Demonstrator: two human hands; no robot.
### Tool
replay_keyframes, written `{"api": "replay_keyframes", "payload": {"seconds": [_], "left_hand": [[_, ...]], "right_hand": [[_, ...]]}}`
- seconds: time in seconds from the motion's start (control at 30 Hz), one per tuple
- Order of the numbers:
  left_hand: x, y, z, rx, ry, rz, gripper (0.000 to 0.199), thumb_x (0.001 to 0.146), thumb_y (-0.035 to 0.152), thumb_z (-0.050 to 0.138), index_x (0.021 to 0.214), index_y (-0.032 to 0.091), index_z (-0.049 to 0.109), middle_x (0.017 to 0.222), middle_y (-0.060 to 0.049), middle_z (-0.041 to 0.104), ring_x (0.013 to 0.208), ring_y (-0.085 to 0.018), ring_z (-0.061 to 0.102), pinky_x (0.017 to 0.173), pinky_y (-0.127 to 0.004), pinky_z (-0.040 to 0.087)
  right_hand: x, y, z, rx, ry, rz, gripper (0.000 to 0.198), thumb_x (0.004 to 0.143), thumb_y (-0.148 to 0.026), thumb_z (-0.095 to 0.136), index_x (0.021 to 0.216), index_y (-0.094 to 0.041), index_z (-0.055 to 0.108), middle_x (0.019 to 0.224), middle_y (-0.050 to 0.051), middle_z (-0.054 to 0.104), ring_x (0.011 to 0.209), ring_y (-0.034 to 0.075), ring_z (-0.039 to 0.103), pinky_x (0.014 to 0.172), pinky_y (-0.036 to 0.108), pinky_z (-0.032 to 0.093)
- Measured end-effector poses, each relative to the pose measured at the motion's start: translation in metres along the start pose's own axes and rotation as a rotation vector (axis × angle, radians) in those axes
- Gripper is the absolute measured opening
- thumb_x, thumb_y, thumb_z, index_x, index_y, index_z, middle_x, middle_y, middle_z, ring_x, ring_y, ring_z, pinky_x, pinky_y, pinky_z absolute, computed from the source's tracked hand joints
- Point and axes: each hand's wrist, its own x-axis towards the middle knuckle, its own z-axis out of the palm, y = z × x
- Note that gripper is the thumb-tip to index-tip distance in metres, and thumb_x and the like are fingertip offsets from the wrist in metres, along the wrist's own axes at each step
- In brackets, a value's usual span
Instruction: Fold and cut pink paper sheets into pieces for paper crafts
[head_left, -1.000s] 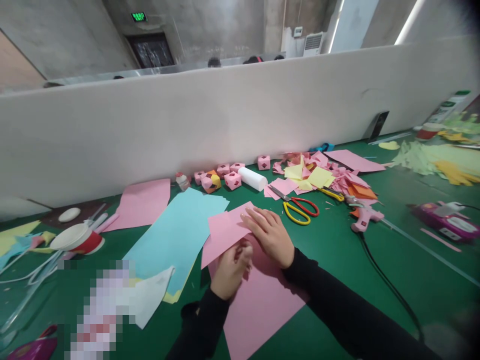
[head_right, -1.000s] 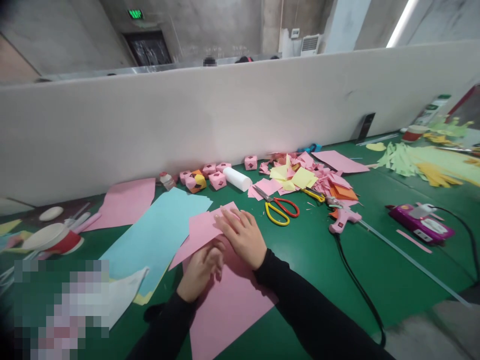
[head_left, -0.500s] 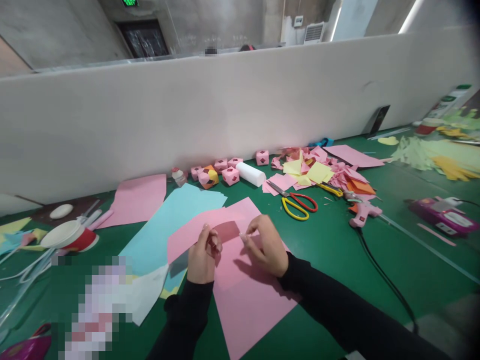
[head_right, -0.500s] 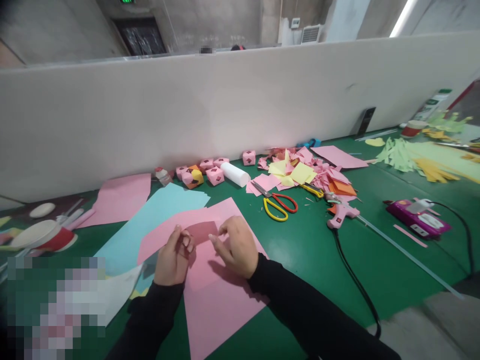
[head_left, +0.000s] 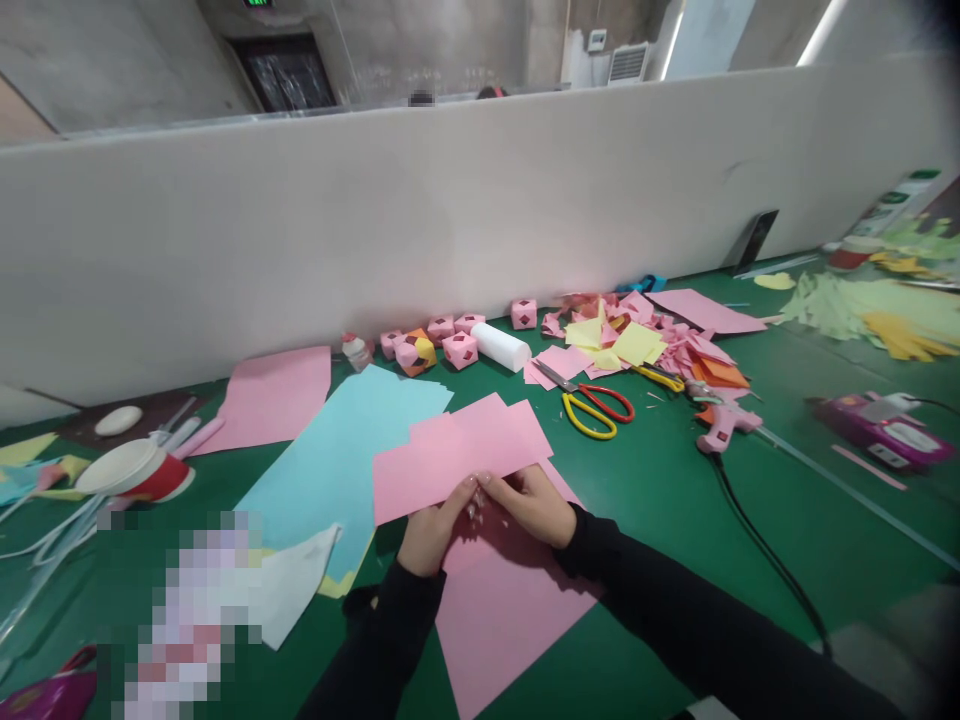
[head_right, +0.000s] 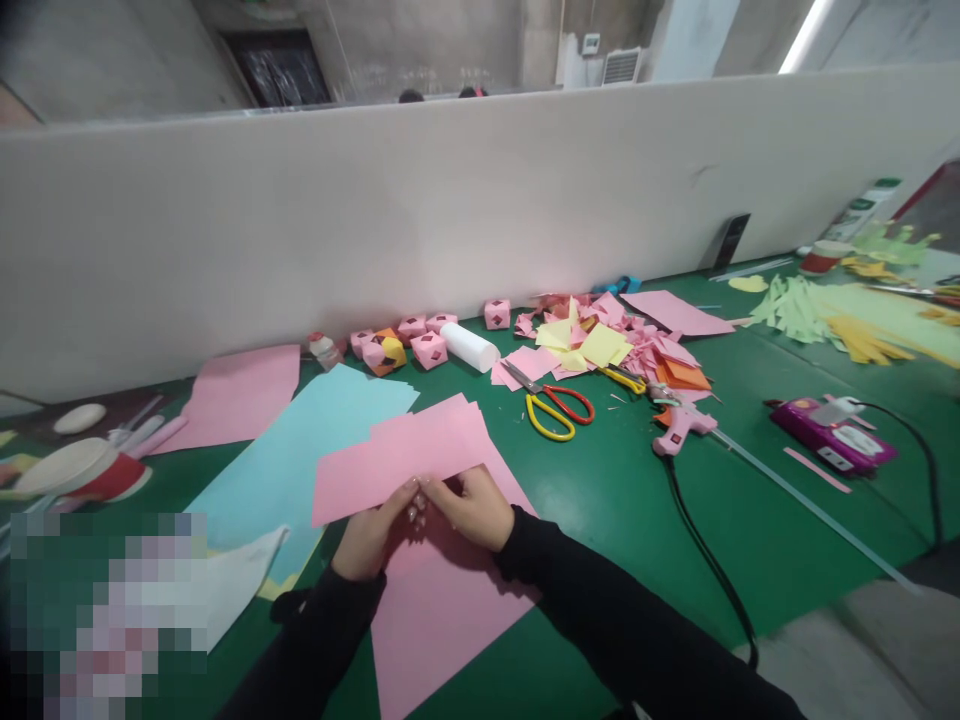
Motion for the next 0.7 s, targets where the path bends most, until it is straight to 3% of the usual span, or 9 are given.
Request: {"api": "replay_keyframes", "payload": {"seconds": [0.17, 0.27, 0.37, 0.57, 0.7], "left_hand": [[0.0, -0.001, 0.001, 0.038, 0.068, -0.04, 0.028, 0.075, 0.047, 0.064, 0.087, 0.022, 0.071, 0.098, -0.006, 0.073, 0.106, -0.025, 0.063, 0.102, -0.037, 0.041], [0.001, -0.003, 0.001, 0.046, -0.033, -0.056, 0.033, 0.08, 0.051, 0.058, 0.067, 0.022, 0.068, 0.072, -0.004, 0.071, 0.078, -0.022, 0.067, 0.085, -0.034, 0.05], [0.003, -0.006, 0.001, 0.057, -0.136, -0.034, 0.048, 0.084, 0.053, 0.051, 0.049, 0.022, 0.058, 0.047, -0.001, 0.057, 0.05, -0.017, 0.058, 0.067, -0.031, 0.05], [0.006, -0.006, 0.002, -0.027, -0.124, -0.038, 0.046, 0.084, 0.054, 0.053, 0.053, 0.02, 0.057, 0.046, 0.0, 0.054, 0.045, -0.013, 0.052, 0.058, -0.028, 0.047], [0.008, 0.001, 0.0, -0.09, -0.139, -0.081, 0.044, 0.081, 0.057, 0.055, 0.059, 0.018, 0.056, 0.046, 0.002, 0.052, 0.043, -0.011, 0.05, 0.05, -0.025, 0.045]], "right_hand": [[0.003, 0.002, -0.009, -0.077, -0.094, -0.021, 0.031, 0.089, -0.043, 0.049, 0.076, -0.017, 0.059, 0.066, 0.002, 0.062, 0.057, 0.013, 0.059, 0.053, 0.023, 0.047], [0.003, 0.002, -0.014, -0.173, -0.129, -0.034, 0.03, 0.09, -0.039, 0.047, 0.076, -0.017, 0.059, 0.061, 0.001, 0.061, 0.052, 0.012, 0.058, 0.05, 0.022, 0.045], [0.005, -0.001, -0.018, -0.277, -0.149, -0.017, 0.033, 0.091, -0.039, 0.046, 0.073, -0.016, 0.061, 0.058, 0.002, 0.062, 0.048, 0.011, 0.058, 0.047, 0.021, 0.044], [0.01, -0.006, -0.03, -0.434, -0.093, -0.031, 0.035, 0.089, -0.035, 0.049, 0.061, -0.017, 0.06, 0.049, 0.001, 0.062, 0.042, 0.012, 0.059, 0.044, 0.02, 0.042], [0.015, -0.005, -0.043, -0.465, -0.014, -0.039, 0.033, 0.089, -0.039, 0.052, 0.065, -0.018, 0.062, 0.052, 0.001, 0.066, 0.044, 0.013, 0.06, 0.045, 0.021, 0.042]]}}
